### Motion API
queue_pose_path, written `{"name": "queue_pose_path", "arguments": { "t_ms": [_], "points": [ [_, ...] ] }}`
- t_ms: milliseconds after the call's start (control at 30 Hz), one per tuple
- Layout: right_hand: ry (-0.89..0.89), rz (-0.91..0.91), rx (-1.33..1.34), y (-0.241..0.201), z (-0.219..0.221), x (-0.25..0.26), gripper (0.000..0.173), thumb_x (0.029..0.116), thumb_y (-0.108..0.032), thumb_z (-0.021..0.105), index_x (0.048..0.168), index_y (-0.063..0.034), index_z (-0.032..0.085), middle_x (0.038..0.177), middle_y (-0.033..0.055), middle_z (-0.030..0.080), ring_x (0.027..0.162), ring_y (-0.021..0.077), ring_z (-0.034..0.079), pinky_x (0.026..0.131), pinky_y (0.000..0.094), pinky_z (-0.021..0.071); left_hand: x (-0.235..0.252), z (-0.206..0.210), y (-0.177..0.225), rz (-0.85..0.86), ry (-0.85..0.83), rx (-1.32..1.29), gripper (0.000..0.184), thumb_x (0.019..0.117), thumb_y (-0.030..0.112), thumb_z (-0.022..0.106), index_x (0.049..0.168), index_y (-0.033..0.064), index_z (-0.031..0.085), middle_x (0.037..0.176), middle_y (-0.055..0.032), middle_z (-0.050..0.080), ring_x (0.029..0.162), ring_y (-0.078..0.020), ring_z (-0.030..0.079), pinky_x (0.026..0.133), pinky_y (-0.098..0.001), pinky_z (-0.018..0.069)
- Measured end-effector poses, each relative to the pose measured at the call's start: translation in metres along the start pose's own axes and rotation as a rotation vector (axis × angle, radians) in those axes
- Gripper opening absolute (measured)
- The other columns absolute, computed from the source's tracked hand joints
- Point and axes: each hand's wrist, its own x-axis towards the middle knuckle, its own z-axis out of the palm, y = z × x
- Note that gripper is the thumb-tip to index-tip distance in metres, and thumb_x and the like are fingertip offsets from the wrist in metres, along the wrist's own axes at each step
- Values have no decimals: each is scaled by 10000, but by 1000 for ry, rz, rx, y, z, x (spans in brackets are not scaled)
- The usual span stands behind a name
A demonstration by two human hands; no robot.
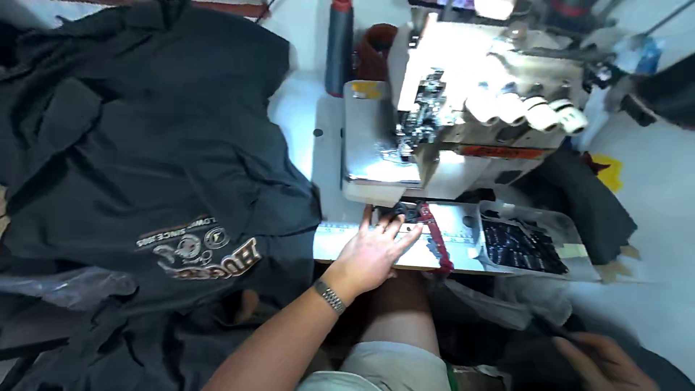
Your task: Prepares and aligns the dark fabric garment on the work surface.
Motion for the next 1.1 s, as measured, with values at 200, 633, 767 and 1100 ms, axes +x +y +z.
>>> {"name": "queue_pose_path", "arguments": {
  "t_ms": [200, 633, 767, 1100],
  "points": [
    [-45, -134, -451, -13, -13, 18, 154, 942, 11, 610, 1029, 137, 630, 952, 161, 695, 906, 213, 673, 869, 438, 531, 0, 2, -2, 12, 1, -44, 987, 796, 366, 868, 1613, 242, 330, 1596, -181, 389, 1483, -400, 344, 1197, -714, 112],
    [49, 192, 609, -83, 61, 1, 390, 1098, -216, 338, 1458, -73, 389, 1200, -30, 687, 1081, 85, 682, 917, 344, 602, 2, 18, -6, 69, 248, -78, 706, 913, 571, 673, 1490, 183, 544, 1501, -161, 531, 1409, -359, 481, 1188, -686, 230],
    [-8, 374, 918, -91, 103, -11, 455, 1121, -294, 288, 1539, -114, 307, 1225, 30, 676, 1095, 128, 683, 914, 367, 600, -21, 22, 1, 156, 560, -465, 409, 1081, 354, 436, 1159, 110, 756, 1372, -53, 641, 1329, -172, 561, 1139, -410, 443],
    [-285, 438, 1293, -97, 177, 13, 351, 1127, -214, 282, 1430, -98, 414, 1197, 98, 676, 1092, 198, 687, 938, 405, 586, -77, -22, 20, -23, 368, -1216, 491, 1055, 256, 502, 1521, 110, 452, 1259, -54, 671, 1114, -121, 654, 997, -322, 536]
  ]
}}
